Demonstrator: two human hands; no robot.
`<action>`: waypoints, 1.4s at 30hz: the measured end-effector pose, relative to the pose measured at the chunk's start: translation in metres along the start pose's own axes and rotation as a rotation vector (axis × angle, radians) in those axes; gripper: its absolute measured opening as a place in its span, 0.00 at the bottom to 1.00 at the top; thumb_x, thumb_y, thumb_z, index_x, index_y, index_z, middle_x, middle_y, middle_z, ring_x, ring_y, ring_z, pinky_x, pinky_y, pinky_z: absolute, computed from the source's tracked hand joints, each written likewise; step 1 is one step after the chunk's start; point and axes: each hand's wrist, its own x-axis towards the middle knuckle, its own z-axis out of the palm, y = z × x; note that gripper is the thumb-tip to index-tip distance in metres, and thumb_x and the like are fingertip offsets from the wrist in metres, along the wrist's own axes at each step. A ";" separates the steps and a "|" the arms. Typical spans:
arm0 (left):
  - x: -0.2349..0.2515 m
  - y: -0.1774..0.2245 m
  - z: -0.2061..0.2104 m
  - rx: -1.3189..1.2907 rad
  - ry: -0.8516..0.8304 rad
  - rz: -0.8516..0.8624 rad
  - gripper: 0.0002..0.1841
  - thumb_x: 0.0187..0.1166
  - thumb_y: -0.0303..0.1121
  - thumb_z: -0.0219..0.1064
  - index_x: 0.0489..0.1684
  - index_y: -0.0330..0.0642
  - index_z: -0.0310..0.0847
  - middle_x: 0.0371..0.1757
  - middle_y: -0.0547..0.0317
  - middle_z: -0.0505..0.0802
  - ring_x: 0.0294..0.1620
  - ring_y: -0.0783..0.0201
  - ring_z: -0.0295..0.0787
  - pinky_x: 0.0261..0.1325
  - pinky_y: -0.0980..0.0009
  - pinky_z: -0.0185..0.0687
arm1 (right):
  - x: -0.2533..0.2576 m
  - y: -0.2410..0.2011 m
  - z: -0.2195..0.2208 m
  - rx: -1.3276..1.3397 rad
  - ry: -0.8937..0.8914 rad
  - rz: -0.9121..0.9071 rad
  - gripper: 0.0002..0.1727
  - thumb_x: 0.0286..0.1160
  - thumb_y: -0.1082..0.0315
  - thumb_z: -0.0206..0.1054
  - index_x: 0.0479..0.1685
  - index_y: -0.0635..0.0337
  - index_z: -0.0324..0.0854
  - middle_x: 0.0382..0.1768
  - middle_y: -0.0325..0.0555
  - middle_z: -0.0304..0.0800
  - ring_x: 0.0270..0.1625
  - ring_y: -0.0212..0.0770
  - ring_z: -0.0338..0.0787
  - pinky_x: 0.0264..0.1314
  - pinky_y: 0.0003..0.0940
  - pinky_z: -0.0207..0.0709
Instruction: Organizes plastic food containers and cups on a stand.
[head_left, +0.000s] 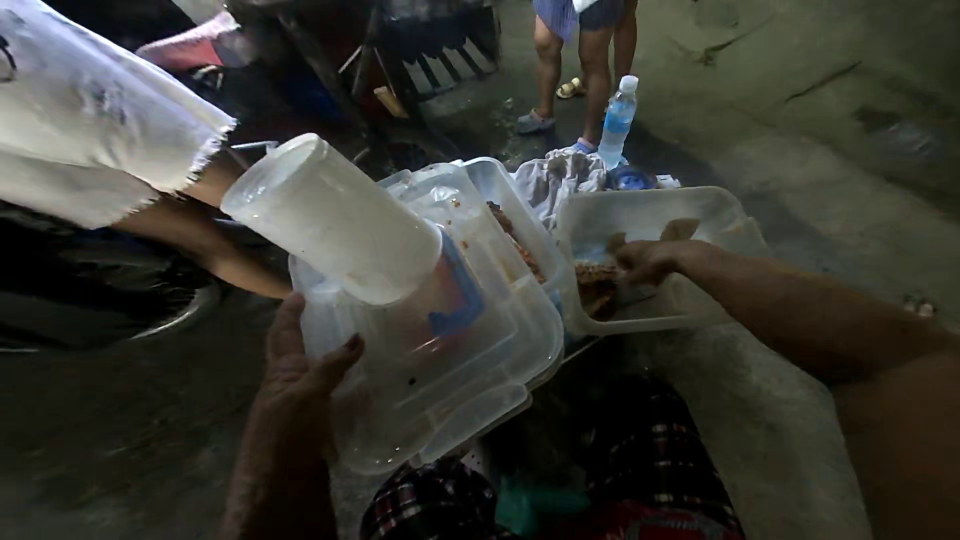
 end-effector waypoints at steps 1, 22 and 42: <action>0.000 0.003 0.001 -0.005 -0.002 -0.006 0.41 0.77 0.26 0.61 0.93 0.50 0.46 0.87 0.54 0.66 0.75 0.76 0.74 0.69 0.78 0.76 | -0.013 -0.008 -0.012 0.071 -0.018 0.026 0.14 0.77 0.71 0.73 0.53 0.72 0.81 0.44 0.63 0.86 0.42 0.56 0.88 0.45 0.54 0.82; -0.013 -0.028 -0.029 -0.119 0.049 0.073 0.45 0.71 0.30 0.64 0.94 0.49 0.46 0.81 0.61 0.74 0.66 0.82 0.82 0.60 0.82 0.83 | -0.094 0.034 -0.081 0.837 -0.064 -0.563 0.06 0.70 0.71 0.58 0.32 0.52 0.80 0.22 0.31 0.80 0.17 0.20 0.74 0.15 0.15 0.68; -0.031 -0.029 -0.062 -0.075 0.179 0.085 0.44 0.72 0.27 0.63 0.94 0.44 0.44 0.83 0.57 0.71 0.70 0.84 0.77 0.64 0.85 0.78 | -0.030 -0.233 -0.029 -0.120 0.483 -0.252 0.28 0.84 0.59 0.65 0.77 0.67 0.72 0.64 0.65 0.86 0.62 0.65 0.90 0.62 0.67 0.82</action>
